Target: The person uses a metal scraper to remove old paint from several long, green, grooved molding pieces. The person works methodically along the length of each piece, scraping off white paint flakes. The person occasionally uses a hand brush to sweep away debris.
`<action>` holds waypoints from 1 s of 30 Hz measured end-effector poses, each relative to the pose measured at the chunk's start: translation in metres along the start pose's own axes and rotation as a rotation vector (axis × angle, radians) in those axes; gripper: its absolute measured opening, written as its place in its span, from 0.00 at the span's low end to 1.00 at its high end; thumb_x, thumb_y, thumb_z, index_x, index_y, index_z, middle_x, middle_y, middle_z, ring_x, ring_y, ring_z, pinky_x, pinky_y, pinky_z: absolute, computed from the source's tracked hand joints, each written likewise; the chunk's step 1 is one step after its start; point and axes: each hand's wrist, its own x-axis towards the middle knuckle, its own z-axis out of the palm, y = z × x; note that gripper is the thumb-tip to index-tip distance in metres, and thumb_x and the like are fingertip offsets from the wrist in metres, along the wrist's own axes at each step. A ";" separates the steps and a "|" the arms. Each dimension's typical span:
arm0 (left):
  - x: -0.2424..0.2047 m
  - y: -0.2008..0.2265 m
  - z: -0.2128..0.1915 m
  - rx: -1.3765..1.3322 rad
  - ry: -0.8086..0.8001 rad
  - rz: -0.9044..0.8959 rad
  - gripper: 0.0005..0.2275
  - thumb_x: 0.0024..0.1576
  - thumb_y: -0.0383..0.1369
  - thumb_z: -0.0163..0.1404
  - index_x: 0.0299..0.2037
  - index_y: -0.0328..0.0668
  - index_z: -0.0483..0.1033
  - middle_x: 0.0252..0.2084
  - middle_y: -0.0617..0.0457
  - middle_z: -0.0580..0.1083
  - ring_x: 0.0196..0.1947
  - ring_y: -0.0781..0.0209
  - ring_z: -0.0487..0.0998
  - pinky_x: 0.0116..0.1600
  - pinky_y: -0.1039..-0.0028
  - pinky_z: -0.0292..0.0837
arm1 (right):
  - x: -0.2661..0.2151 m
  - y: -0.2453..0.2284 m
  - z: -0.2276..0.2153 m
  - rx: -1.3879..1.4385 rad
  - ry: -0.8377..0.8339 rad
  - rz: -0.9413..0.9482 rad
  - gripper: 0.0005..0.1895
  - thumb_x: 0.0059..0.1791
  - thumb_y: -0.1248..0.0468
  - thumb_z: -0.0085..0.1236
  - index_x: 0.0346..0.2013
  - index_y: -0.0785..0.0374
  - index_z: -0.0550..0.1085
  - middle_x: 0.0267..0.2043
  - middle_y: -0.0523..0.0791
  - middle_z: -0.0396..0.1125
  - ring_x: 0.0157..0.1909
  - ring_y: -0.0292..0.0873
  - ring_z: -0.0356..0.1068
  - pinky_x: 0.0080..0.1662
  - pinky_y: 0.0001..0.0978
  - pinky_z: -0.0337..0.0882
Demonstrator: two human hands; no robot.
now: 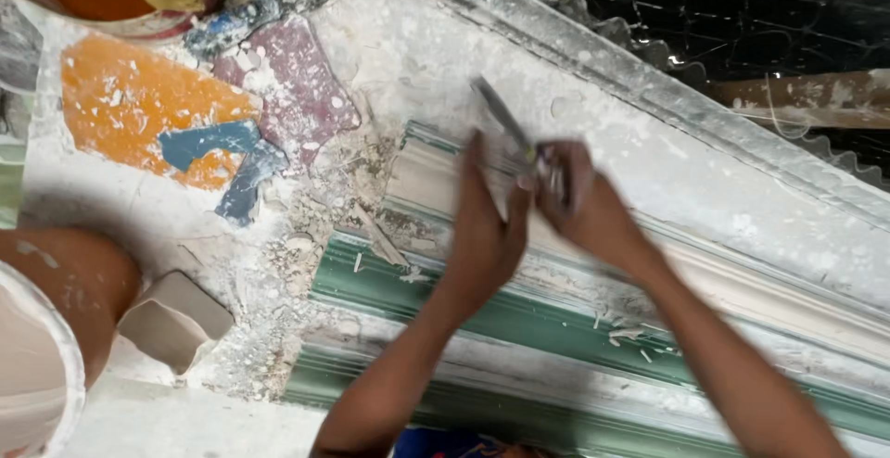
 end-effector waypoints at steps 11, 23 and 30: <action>0.101 -0.059 -0.042 1.229 -0.720 0.542 0.13 0.63 0.35 0.49 0.55 0.43 0.73 0.51 0.46 0.73 0.25 0.53 0.82 0.20 0.61 0.80 | -0.162 0.273 0.098 -0.207 0.809 0.035 0.27 0.56 0.61 0.44 0.68 0.70 0.63 0.70 0.63 0.57 0.75 0.69 0.50 0.71 0.62 0.45; 0.187 0.014 -0.060 1.868 -1.532 0.875 0.23 0.62 0.27 0.53 0.66 0.48 0.58 0.41 0.56 0.73 0.33 0.58 0.83 0.34 0.69 0.91 | -0.215 0.340 0.106 -0.363 1.021 0.071 0.26 0.61 0.65 0.37 0.69 0.79 0.67 0.73 0.67 0.56 0.74 0.75 0.50 0.72 0.65 0.53; 0.179 0.034 -0.068 1.877 -1.575 0.986 0.43 0.63 0.26 0.51 0.77 0.79 0.31 0.62 0.48 0.67 0.30 0.61 0.84 0.33 0.70 0.92 | -0.216 0.352 0.112 -0.314 0.944 0.262 0.31 0.63 0.50 0.30 0.77 0.61 0.61 0.80 0.54 0.51 0.78 0.66 0.45 0.66 0.71 0.55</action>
